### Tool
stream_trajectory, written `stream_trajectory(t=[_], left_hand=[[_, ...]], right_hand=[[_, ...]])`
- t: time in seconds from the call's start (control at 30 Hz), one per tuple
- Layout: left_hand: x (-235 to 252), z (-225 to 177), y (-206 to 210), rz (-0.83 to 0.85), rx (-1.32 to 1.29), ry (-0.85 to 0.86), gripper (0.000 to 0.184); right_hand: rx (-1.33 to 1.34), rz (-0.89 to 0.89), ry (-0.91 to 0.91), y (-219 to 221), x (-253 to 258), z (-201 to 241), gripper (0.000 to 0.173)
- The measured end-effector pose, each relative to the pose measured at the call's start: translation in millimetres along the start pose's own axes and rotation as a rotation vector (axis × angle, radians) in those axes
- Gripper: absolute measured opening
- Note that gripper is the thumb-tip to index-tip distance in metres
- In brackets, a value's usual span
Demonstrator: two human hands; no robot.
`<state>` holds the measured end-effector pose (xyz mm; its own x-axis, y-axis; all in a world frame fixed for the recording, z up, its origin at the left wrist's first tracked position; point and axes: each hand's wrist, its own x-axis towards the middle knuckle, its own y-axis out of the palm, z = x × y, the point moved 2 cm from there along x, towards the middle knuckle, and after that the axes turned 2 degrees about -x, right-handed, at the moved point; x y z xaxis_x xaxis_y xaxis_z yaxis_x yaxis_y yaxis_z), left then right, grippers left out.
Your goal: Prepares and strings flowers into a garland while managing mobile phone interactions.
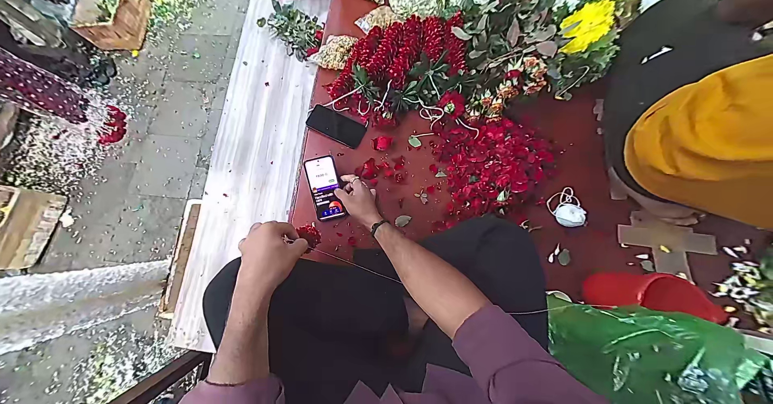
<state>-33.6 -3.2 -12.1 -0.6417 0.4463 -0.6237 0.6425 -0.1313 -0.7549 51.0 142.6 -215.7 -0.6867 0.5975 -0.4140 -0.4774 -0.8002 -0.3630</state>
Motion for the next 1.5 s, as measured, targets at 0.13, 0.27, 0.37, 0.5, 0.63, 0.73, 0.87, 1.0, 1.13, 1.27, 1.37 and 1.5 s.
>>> stream_trajectory(t=[0.13, 0.27, 0.37, 0.5, 0.63, 0.73, 0.87, 1.0, 1.13, 1.27, 1.37, 1.5], left_hand=[[-2.1, -0.4, -1.0, 0.000, -0.009, 0.004, 0.016], [-2.5, -1.0, -2.6, -0.001, -0.028, 0.009, 0.017], [-2.3, -2.9, -3.3, 0.014, -0.050, 0.000, 0.016], [0.1, -3.2, -4.7, 0.041, -0.059, -0.012, 0.016], [2.4, -5.0, -6.2, 0.056, -0.066, -0.022, 0.015], [3.2, -3.6, -7.1, 0.071, -0.065, -0.019, 0.015], [3.4, -2.0, -5.6, 0.061, -0.060, -0.002, 0.014], [2.6, -0.2, -6.0, 0.050, -0.074, 0.009, 0.014], [0.7, -1.3, -5.5, 0.056, -0.076, -0.004, 0.014], [0.3, -2.2, -4.8, 0.048, -0.064, 0.008, 0.014], [0.8, -3.0, -4.2, 0.050, -0.051, 0.012, 0.015], [1.8, -2.9, -4.0, 0.058, -0.051, 0.007, 0.015]], right_hand=[[-0.040, 0.016, -0.009, -0.6, -2.7, -1.5, 0.051], [-0.053, 0.037, 0.012, -3.4, -3.2, 1.9, 0.053], [-0.028, 0.034, 0.038, -3.8, -1.3, 4.9, 0.051], [-0.038, 0.033, 0.126, 1.6, 7.4, 14.9, 0.057], [-0.118, 0.023, 0.190, 3.8, 15.4, 23.8, 0.063], [-0.161, 0.009, 0.209, 8.2, 18.0, 25.4, 0.064], [-0.155, 0.002, 0.197, 7.9, 14.9, 22.3, 0.065], [-0.122, 0.002, 0.181, 6.6, 14.4, 22.3, 0.058], [-0.134, -0.007, 0.183, 7.5, 12.5, 21.0, 0.059], [-0.150, -0.004, 0.180, 8.9, 13.3, 18.8, 0.065], [-0.150, -0.011, 0.185, 10.0, 15.0, 17.3, 0.067], [-0.154, -0.010, 0.190, 9.2, 13.3, 19.7, 0.067]])
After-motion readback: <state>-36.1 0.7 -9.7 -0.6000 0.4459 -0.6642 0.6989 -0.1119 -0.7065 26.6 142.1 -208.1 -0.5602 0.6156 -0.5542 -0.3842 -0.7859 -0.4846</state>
